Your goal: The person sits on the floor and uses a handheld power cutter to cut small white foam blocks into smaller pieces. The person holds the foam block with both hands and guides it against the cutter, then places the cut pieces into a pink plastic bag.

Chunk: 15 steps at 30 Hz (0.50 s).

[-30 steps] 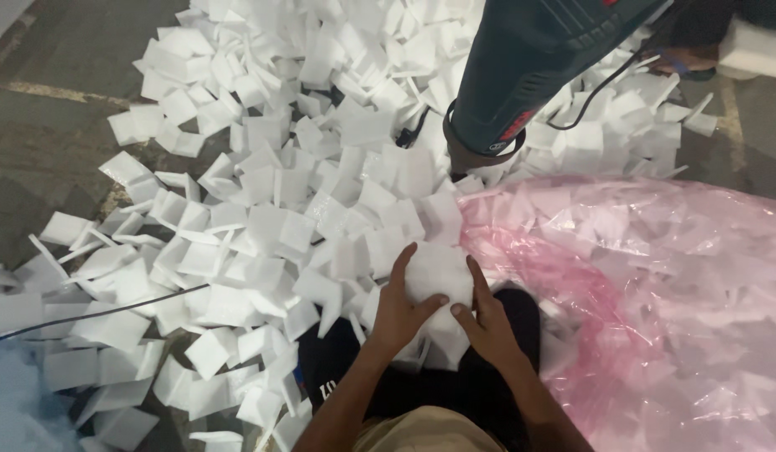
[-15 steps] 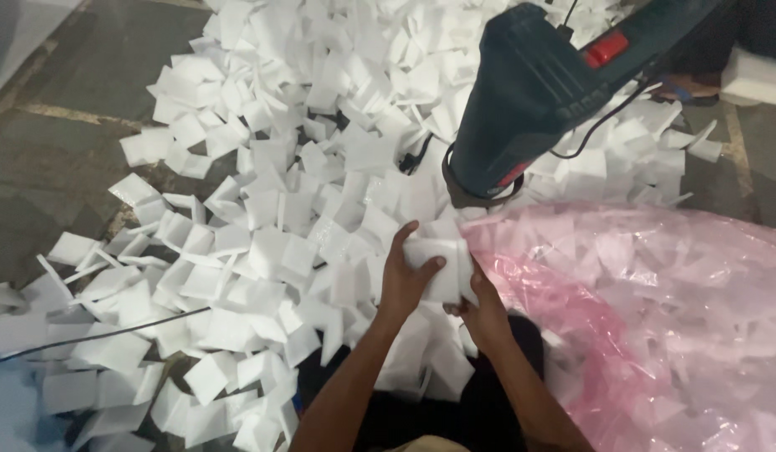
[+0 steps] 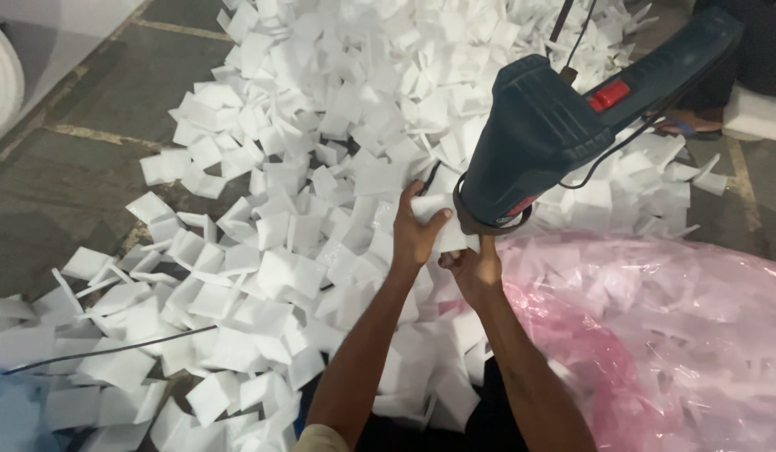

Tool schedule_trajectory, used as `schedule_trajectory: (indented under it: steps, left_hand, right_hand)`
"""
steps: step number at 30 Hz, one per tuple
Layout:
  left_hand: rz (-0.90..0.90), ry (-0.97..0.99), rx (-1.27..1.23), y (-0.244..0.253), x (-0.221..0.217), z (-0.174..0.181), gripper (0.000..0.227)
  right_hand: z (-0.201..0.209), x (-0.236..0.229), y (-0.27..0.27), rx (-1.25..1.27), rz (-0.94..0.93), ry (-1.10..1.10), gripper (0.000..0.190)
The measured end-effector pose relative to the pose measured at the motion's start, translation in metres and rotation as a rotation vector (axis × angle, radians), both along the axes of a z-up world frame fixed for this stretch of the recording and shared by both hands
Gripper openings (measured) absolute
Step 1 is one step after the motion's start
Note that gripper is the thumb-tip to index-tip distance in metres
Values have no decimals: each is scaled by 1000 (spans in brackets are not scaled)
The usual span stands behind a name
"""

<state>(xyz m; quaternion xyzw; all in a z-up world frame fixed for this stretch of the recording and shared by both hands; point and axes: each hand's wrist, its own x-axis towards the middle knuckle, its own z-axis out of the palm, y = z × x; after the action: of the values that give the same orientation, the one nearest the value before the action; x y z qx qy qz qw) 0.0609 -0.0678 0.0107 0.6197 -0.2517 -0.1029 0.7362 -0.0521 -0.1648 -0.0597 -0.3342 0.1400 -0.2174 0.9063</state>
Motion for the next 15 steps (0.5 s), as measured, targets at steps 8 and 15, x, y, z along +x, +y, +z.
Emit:
schedule_trajectory:
  steps: [8,15]
  left_hand:
    - [-129,4,227,63,-58,1,75]
    - [-198,39,224,100,-117,-21,73]
  right_hand:
    - [-22,-77,50,-1169,-106,514,77]
    - [-21,-142,90,-1476,-112,500,82]
